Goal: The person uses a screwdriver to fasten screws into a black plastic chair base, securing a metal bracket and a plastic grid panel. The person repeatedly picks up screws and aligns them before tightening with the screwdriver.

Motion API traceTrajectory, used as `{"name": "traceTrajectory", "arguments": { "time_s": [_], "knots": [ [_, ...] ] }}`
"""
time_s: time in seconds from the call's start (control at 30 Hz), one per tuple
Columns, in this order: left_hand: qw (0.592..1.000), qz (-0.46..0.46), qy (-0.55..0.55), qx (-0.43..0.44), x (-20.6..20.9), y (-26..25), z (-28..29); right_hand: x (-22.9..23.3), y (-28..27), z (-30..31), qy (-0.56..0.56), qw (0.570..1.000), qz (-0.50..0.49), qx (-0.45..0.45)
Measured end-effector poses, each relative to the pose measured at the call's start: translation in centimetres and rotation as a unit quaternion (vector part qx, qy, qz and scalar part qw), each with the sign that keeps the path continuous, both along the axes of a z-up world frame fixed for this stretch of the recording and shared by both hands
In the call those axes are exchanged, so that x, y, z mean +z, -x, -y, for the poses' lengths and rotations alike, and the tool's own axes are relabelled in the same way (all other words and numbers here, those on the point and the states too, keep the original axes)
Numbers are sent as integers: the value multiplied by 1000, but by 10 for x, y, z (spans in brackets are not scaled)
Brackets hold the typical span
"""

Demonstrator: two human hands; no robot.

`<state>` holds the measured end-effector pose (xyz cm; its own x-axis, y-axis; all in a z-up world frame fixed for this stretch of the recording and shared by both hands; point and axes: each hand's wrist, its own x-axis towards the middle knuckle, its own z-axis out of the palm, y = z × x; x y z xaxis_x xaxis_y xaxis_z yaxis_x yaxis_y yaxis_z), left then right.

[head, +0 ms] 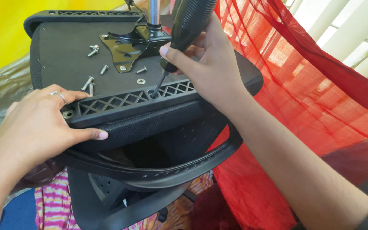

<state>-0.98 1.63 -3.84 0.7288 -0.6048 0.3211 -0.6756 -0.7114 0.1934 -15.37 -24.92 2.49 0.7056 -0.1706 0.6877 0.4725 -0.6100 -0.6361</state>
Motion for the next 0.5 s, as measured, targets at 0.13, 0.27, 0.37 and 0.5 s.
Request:
{"name": "traceTrajectory", "arguments": {
  "time_s": [0.13,0.27,0.37,0.5],
  "knots": [
    [998,48,23,-23,-5,2,-2,-1,5,-8,8,1000,18,22],
    [996,47,54,-50,-4,2,-3,-6,9,-16,-12,999,45,21],
    [992,58,72,-82,-3,3,-4,-7,7,-17,-10,998,49,-42],
    [990,81,78,-85,-7,6,-5,-8,1,-7,-13,998,57,-30]
  ]
}}
